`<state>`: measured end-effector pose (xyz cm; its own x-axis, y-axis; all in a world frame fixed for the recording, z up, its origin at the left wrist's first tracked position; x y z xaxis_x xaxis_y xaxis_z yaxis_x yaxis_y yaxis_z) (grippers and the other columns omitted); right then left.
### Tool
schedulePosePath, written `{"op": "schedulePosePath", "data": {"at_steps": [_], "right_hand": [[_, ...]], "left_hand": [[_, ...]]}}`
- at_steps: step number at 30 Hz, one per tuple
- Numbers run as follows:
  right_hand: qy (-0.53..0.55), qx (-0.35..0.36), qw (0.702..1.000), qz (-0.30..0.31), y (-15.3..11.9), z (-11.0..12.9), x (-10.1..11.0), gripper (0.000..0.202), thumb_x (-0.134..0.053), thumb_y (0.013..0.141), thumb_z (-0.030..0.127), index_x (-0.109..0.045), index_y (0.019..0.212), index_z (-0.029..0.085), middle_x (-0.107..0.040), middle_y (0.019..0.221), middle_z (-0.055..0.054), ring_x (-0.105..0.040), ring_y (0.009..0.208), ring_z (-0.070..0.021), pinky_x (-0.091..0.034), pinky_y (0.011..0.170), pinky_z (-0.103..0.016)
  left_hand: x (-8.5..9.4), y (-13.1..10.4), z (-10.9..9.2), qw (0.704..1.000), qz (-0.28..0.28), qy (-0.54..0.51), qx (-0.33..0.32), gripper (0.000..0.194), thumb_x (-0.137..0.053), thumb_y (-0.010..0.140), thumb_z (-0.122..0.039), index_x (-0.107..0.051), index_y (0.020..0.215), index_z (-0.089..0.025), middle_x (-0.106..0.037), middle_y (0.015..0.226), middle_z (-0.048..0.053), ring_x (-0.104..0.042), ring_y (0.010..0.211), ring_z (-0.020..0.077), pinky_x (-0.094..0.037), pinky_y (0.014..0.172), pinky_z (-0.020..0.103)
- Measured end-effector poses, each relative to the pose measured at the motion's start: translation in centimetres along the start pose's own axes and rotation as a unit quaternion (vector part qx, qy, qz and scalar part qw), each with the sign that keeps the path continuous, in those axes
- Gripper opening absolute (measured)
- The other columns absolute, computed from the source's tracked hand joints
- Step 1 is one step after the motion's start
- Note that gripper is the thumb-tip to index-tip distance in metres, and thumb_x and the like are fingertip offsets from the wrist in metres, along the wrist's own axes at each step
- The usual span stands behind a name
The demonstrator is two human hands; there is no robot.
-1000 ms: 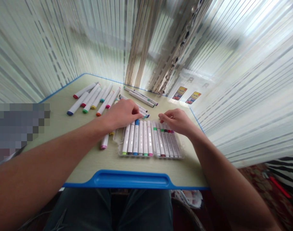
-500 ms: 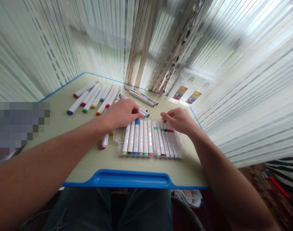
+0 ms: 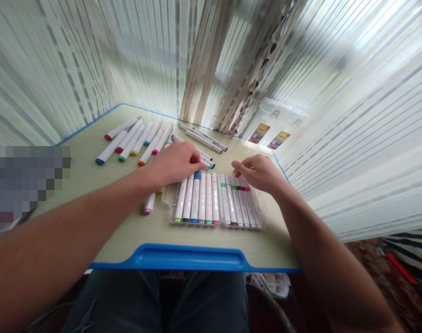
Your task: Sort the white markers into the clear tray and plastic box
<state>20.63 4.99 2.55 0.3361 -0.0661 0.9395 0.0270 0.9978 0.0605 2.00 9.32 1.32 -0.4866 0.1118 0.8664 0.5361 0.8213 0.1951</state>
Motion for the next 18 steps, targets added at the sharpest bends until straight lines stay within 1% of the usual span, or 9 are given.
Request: {"op": "schedulePosePath", "data": {"at_steps": [5, 9, 14, 18], "right_hand": [[-0.031, -0.009, 0.999, -0.024, -0.01, -0.45, 0.8, 0.047, -0.055, 0.094, 0.041, -0.075, 0.059, 0.017, -0.059, 0.047, -0.003, -0.048, 0.047, -0.013, -0.039, 0.058, -0.031], [-0.033, -0.01, 0.999, -0.025, 0.07, -0.6, 0.88, 0.047, -0.055, 0.095, 0.04, -0.075, 0.059, 0.017, -0.06, 0.048, -0.003, -0.049, 0.047, -0.0132, -0.04, 0.058, -0.031], [-0.033, -0.012, 0.999, -0.025, 0.06, -0.53, 0.86, 0.046, -0.055, 0.095, 0.039, -0.076, 0.06, 0.016, -0.064, 0.052, -0.004, -0.052, 0.05, -0.013, -0.041, 0.06, -0.028], [-0.036, -0.014, 0.999, -0.022, 0.06, -0.62, 0.81, 0.046, -0.055, 0.095, 0.039, -0.076, 0.061, 0.017, -0.062, 0.05, -0.003, -0.05, 0.049, -0.0127, -0.041, 0.06, -0.028]], "left_hand": [[0.14, -0.01, -0.07, 1.0, -0.001, -0.004, -0.003, 0.033, -0.065, 0.087, -0.046, -0.077, 0.07, -0.02, -0.074, 0.069, 0.004, -0.062, 0.063, 0.0172, -0.037, 0.059, 0.031], [0.25, 0.0, -0.06, 1.0, -0.004, -0.006, -0.002, 0.031, -0.066, 0.086, -0.046, -0.079, 0.074, -0.02, -0.075, 0.071, 0.004, -0.062, 0.063, 0.0171, -0.037, 0.06, 0.03], [0.13, 0.04, 0.19, 1.0, 0.002, -0.005, 0.005, 0.033, -0.066, 0.085, -0.048, -0.081, 0.077, -0.02, -0.075, 0.069, 0.004, -0.062, 0.063, 0.0168, -0.036, 0.059, 0.029], [0.16, 0.05, 0.29, 1.0, -0.002, -0.009, 0.008, 0.033, -0.065, 0.085, -0.048, -0.08, 0.077, -0.02, -0.075, 0.07, 0.005, -0.061, 0.063, 0.0172, -0.036, 0.059, 0.029]]}}
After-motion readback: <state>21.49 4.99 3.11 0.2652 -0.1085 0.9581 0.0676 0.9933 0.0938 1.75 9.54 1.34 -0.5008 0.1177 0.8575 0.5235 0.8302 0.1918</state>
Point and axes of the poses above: each hand's wrist, its own y-axis towards the middle knuckle, its own x-axis out of the back of the hand, z = x × y, the point moved 10 cm from there along y, towards the middle knuckle
